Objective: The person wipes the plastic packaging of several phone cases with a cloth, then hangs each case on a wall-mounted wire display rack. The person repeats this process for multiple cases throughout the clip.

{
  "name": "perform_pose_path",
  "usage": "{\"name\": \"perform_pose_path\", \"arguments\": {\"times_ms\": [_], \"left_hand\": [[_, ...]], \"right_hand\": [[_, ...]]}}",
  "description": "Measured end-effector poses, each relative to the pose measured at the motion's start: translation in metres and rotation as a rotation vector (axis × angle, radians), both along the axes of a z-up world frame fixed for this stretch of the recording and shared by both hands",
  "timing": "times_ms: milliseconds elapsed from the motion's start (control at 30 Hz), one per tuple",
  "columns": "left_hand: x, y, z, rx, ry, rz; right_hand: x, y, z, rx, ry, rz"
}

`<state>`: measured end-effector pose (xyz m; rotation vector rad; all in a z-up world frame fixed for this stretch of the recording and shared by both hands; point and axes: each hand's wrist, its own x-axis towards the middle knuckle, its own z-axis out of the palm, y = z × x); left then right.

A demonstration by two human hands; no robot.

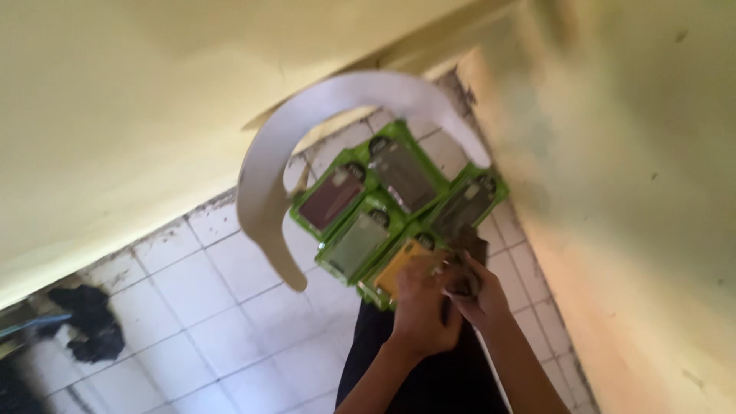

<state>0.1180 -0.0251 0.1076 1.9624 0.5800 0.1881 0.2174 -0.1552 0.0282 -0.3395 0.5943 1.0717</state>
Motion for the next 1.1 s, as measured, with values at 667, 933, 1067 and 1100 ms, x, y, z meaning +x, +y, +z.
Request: {"name": "perform_pose_path", "arguments": {"times_ms": [667,933,1067,1100], "left_hand": [[0.175,0.037,-0.237,0.046,0.805,0.797],[0.150,0.034,-0.161,-0.102,0.581,0.769],[0.103,0.019,-0.118,-0.279,0.462,0.733],[0.094,0.019,-0.116,-0.240,0.422,0.748]], "right_hand": [[0.117,-0.105,-0.025,-0.698,-0.161,0.486],[0.119,-0.093,-0.012,-0.717,-0.102,0.593],[0.110,-0.101,-0.016,-0.729,-0.075,0.639],[0.107,-0.105,-0.020,-0.705,-0.074,0.647]]}}
